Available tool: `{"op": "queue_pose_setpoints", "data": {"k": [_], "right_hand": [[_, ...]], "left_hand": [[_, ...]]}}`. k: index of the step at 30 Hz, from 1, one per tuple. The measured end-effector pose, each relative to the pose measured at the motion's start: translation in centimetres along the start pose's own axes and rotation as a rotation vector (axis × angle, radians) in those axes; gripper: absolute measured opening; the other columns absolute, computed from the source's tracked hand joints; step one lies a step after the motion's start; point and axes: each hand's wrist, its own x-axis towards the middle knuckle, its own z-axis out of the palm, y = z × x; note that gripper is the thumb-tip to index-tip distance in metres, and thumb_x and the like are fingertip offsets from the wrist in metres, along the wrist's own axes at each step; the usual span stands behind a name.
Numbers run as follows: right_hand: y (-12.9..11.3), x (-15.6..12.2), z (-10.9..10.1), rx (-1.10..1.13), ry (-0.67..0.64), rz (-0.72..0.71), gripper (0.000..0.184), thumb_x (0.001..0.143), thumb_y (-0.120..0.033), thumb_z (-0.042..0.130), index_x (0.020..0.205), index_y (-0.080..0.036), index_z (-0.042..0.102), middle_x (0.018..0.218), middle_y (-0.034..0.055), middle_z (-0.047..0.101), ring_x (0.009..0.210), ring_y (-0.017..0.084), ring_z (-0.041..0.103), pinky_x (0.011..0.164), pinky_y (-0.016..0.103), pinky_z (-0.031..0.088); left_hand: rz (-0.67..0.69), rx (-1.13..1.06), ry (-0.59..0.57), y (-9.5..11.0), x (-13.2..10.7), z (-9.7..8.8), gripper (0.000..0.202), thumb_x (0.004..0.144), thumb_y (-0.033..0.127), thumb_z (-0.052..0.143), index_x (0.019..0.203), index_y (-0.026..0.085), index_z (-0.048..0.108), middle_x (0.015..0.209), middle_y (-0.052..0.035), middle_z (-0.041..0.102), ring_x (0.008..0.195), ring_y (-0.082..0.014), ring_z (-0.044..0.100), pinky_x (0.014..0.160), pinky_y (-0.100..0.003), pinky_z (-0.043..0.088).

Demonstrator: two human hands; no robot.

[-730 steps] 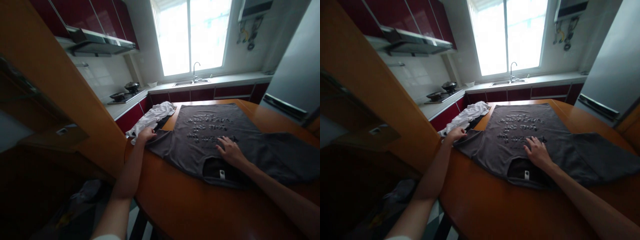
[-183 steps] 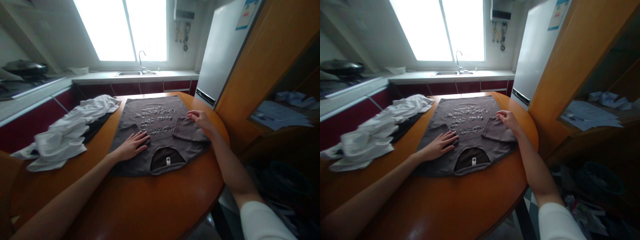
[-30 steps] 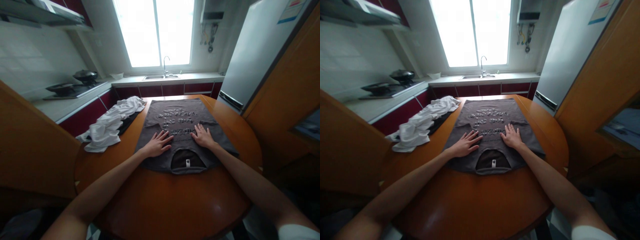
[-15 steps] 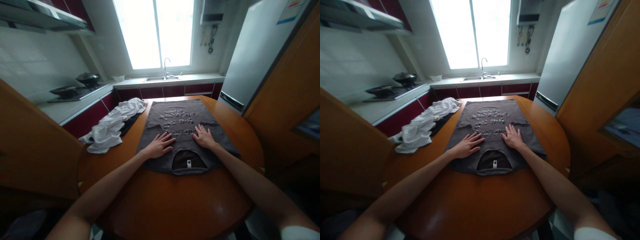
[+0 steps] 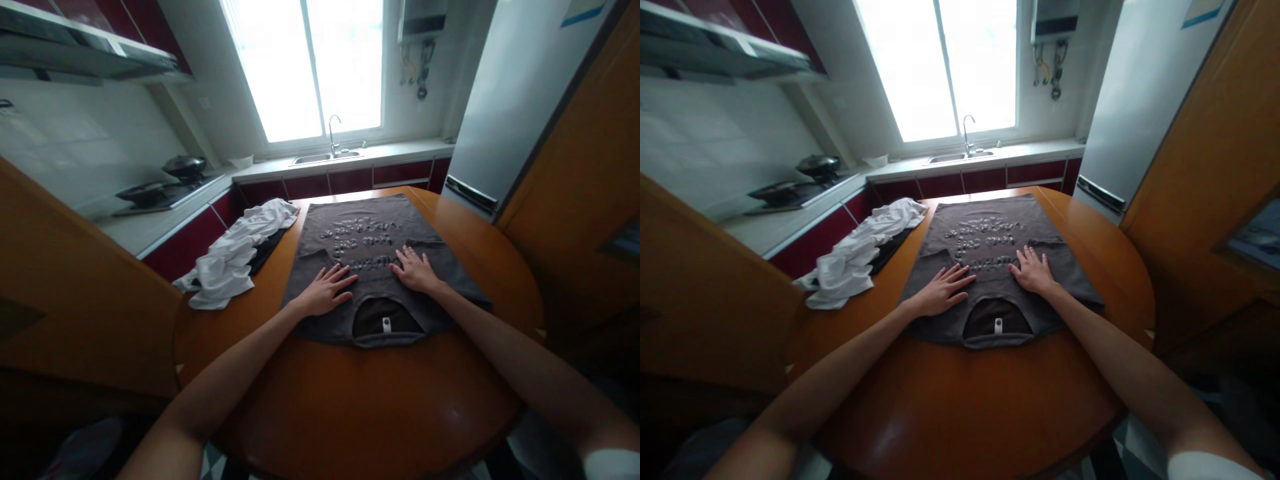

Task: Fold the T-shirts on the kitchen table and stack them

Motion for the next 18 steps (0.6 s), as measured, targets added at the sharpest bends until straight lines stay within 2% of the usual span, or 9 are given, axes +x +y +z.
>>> {"op": "queue_pose_setpoints", "data": {"k": [10,16,18], "right_hand": [[0.6,0.6,1.1,0.005,0.025,0.002,0.072,0.103,-0.057,0.026,0.160,-0.014,0.031,0.169,0.0155,0.017,0.157,0.028,0.014,0.123,0.058,0.012],[0.5,0.4,0.8,0.061,0.154,0.023,0.070,0.104,-0.053,0.022,0.158,-0.010,0.034,0.167,0.0162,0.025,0.156,0.028,0.018,0.123,0.058,0.017],[0.4,0.4,0.8,0.051,0.148,0.017,0.069,0.104,-0.051,0.023,0.158,-0.010,0.034,0.167,0.0164,0.024,0.156,0.028,0.018,0.123,0.058,0.017]], "left_hand": [[0.001,-0.006,0.020,-0.1,-0.1,0.3,0.059,0.104,0.061,0.035,0.159,0.042,0.030,0.169,0.0001,0.020,0.157,-0.0296,0.012,0.124,-0.059,0.014],[0.007,-0.005,0.025,-0.4,0.0,0.7,0.059,0.104,0.061,0.035,0.160,0.040,0.029,0.169,-0.0010,0.020,0.157,-0.0292,0.011,0.124,-0.059,0.014],[0.009,-0.005,0.028,-0.4,0.0,0.7,0.059,0.104,0.061,0.035,0.159,0.040,0.029,0.169,-0.0012,0.020,0.157,-0.0295,0.011,0.124,-0.060,0.014]]}}
